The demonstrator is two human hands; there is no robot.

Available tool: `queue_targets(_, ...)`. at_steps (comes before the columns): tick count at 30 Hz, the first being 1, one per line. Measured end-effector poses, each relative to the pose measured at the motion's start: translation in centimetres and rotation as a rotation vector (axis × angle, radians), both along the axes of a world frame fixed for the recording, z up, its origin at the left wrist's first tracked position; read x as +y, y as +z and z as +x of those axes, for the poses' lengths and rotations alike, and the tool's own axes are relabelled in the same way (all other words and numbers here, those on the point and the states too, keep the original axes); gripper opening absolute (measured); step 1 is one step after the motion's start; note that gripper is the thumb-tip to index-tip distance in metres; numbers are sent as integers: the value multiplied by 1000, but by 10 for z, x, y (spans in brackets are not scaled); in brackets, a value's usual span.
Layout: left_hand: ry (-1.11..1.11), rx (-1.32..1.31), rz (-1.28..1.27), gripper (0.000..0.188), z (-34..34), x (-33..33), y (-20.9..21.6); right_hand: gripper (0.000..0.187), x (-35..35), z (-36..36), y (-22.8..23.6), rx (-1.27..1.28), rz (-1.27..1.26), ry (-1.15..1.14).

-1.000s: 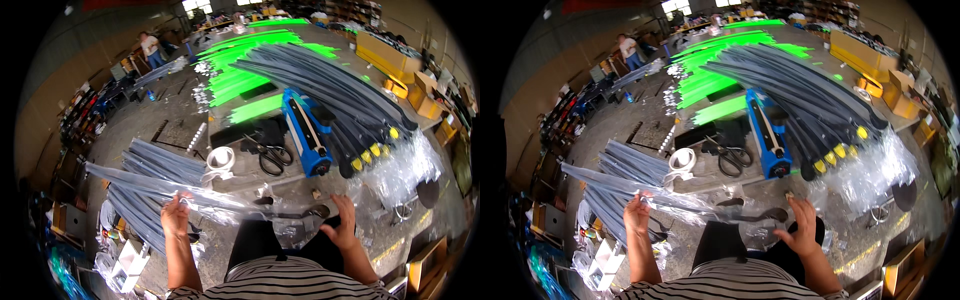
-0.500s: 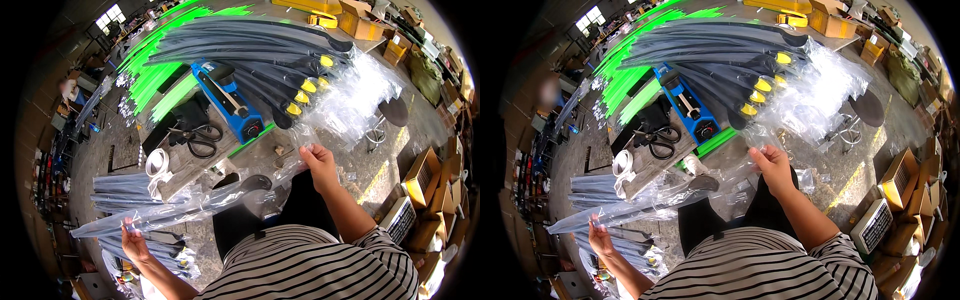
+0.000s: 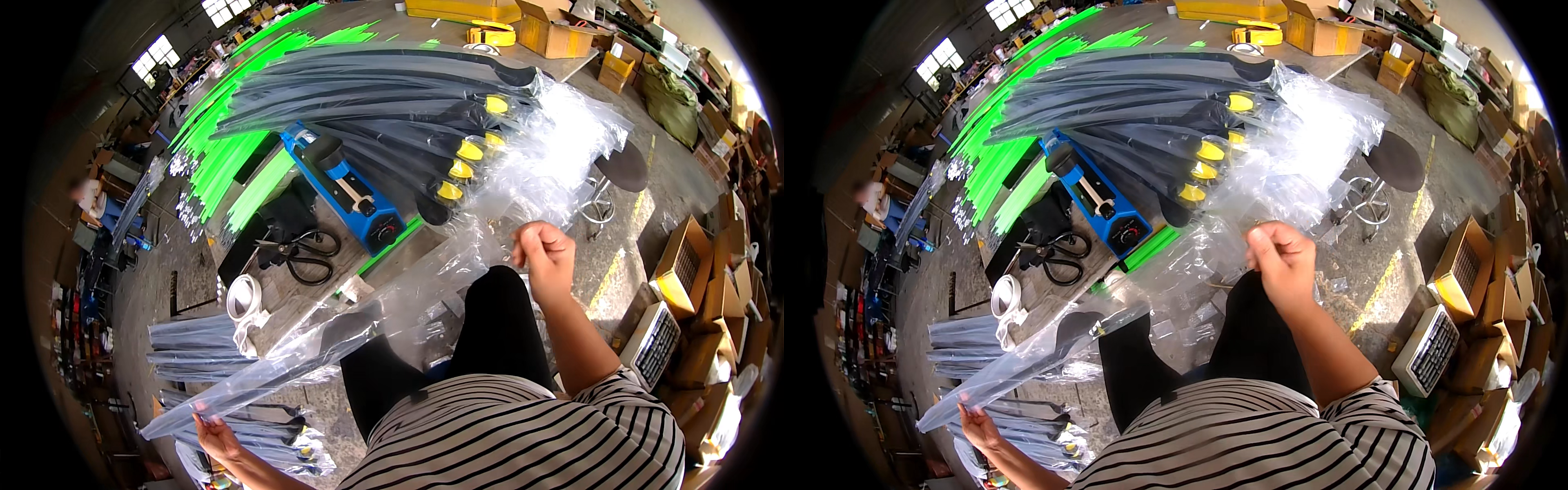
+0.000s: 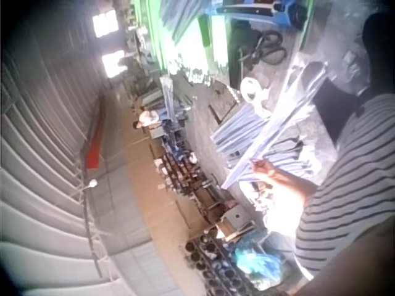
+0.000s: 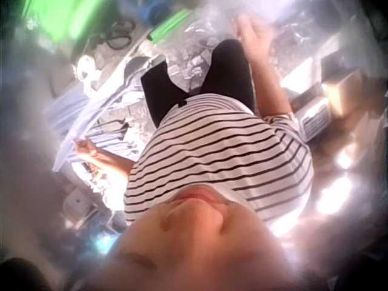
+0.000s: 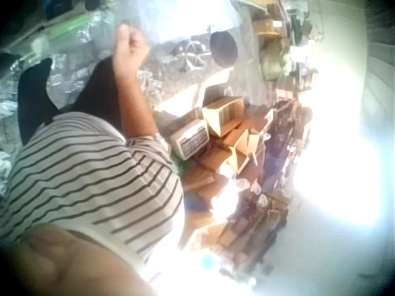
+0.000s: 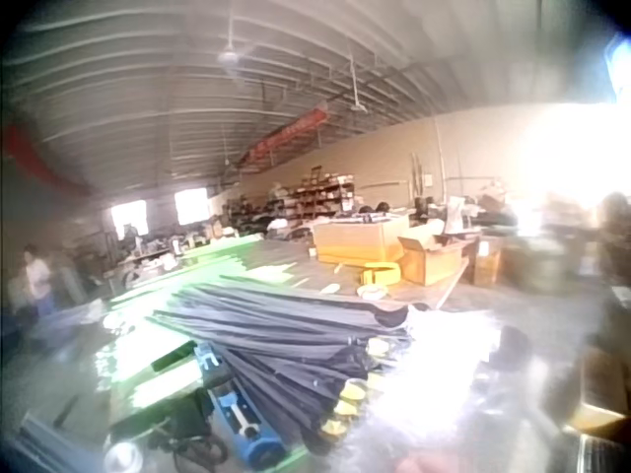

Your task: The person sits on a stool and uses scissors to cut open plastic sleeves containing long gray poles. They remove the poles from the sleeves and place them on a pile to the left.

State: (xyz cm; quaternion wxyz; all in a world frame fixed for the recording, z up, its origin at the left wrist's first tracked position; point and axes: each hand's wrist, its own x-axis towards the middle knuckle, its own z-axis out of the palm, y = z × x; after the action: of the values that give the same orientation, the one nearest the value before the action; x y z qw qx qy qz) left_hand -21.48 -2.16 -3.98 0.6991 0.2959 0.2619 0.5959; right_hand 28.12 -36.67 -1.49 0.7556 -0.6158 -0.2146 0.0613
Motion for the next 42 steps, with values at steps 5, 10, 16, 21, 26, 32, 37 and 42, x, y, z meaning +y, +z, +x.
queue_targets(5,-40,-23,32,25,-2,0,-2,23,14,-9,14,-537,-163,52)
queue_targets(10,-81,-53,63,24,1,-1,-3,24,26,-15,19,-68,-399,140)
queue_targets(16,-39,-68,70,24,8,-5,-3,23,32,-15,10,133,-64,333)
queue_targets(21,-25,-56,25,24,12,-10,0,31,31,-13,14,68,99,88)
queue_targets(26,-94,-76,85,24,16,-8,3,25,14,8,15,87,278,-167)
queue_targets(32,9,-32,47,25,17,-6,0,39,18,-14,-9,-142,120,-94)
queue_targets(37,4,6,41,28,16,-5,-5,17,28,-14,-4,-139,-7,51)
queue_targets(42,220,36,-47,29,37,-13,7,19,46,-14,10,66,19,9)
